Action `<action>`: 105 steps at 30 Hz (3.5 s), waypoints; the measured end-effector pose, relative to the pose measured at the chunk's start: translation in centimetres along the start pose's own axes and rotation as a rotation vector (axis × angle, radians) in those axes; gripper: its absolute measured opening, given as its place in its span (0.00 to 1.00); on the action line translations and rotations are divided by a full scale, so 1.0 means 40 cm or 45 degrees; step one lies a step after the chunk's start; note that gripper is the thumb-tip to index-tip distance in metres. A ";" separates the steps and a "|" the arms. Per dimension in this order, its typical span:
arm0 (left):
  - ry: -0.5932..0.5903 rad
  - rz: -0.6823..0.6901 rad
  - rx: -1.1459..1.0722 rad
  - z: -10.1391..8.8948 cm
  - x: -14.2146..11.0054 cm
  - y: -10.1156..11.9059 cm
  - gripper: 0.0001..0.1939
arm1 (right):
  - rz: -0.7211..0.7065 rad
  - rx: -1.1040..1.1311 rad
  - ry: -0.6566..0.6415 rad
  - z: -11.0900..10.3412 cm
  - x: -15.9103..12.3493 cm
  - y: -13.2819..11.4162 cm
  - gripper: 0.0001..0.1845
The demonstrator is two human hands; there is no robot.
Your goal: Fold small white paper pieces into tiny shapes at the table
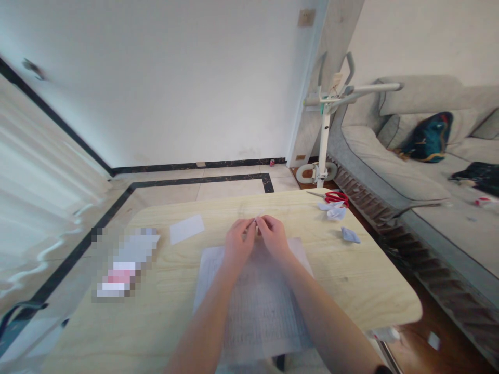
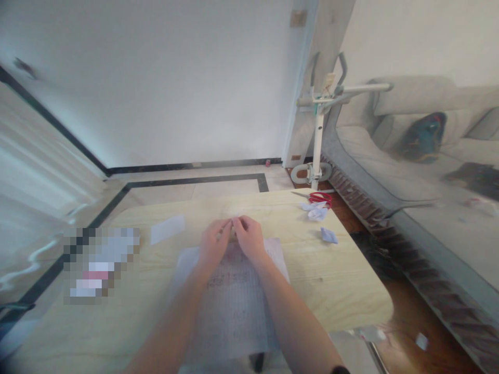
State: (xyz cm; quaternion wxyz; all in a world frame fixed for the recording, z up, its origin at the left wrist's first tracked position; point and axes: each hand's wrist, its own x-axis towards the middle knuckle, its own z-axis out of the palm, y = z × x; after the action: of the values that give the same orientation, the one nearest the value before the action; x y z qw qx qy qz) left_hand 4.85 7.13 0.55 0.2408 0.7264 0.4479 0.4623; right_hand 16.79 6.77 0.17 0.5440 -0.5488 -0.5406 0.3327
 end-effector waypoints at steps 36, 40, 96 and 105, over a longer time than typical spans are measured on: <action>0.189 -0.261 -0.057 0.004 -0.002 -0.005 0.11 | -0.075 -0.107 -0.059 0.003 -0.004 -0.006 0.12; 0.196 -0.223 -0.031 0.006 -0.003 -0.009 0.12 | -0.073 -0.095 -0.063 0.002 -0.005 -0.008 0.12; 0.164 -0.337 -0.186 0.004 -0.002 0.007 0.17 | -0.046 -0.216 -0.054 0.000 -0.006 0.004 0.09; 0.171 -0.360 -0.184 0.001 0.001 0.014 0.15 | -0.036 -0.205 -0.036 0.002 -0.005 0.006 0.08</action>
State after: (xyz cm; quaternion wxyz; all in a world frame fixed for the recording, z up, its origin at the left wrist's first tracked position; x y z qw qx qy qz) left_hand 5.16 6.90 0.99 0.3245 0.6044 0.5264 0.5024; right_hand 16.71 6.63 -0.11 0.4949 -0.5784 -0.5809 0.2882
